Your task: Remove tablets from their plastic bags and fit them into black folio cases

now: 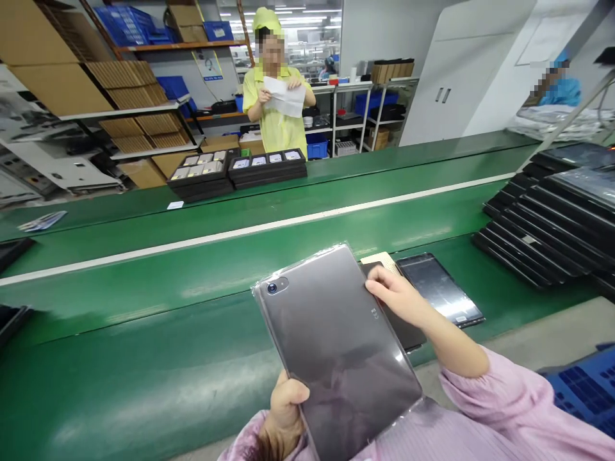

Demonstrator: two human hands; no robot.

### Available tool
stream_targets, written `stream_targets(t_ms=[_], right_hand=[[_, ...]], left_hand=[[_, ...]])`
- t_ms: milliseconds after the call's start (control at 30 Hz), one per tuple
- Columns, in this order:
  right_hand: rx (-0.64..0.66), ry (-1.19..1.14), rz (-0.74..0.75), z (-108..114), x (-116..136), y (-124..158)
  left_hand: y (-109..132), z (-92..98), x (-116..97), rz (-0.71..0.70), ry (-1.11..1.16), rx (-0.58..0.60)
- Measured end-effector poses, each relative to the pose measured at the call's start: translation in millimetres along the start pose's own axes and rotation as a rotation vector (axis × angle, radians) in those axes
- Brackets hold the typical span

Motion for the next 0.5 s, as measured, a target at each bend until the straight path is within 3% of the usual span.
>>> stream_targets(t_ms=[267, 400, 500], right_hand=[[0.081, 0.277, 0.014, 29.1, -9.2, 14.8], [-0.101, 0.597, 0.184, 45.6, -7.3, 15.4], [-0.200, 0.719, 0.263, 37.0, 0.7, 19.4]], left_hand=[[-2.2, -27.2, 19.3, 0.021, -0.050, 0.010], [-5.9, -31.1, 37.3, 0.004, -0.082, 0.012], [-4.8, -43.4, 44.3, -0.033, -0.107, -0.042]])
Point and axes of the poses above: each hand's wrist, its own y-axis away from the middle knuckle, its own z-axis out of the back of the hand, x = y × z, the point moved 1 cm from there along -y, towards the middle knuckle, and after that the axes turned 12 degrees about y, right-handed, at the moved point
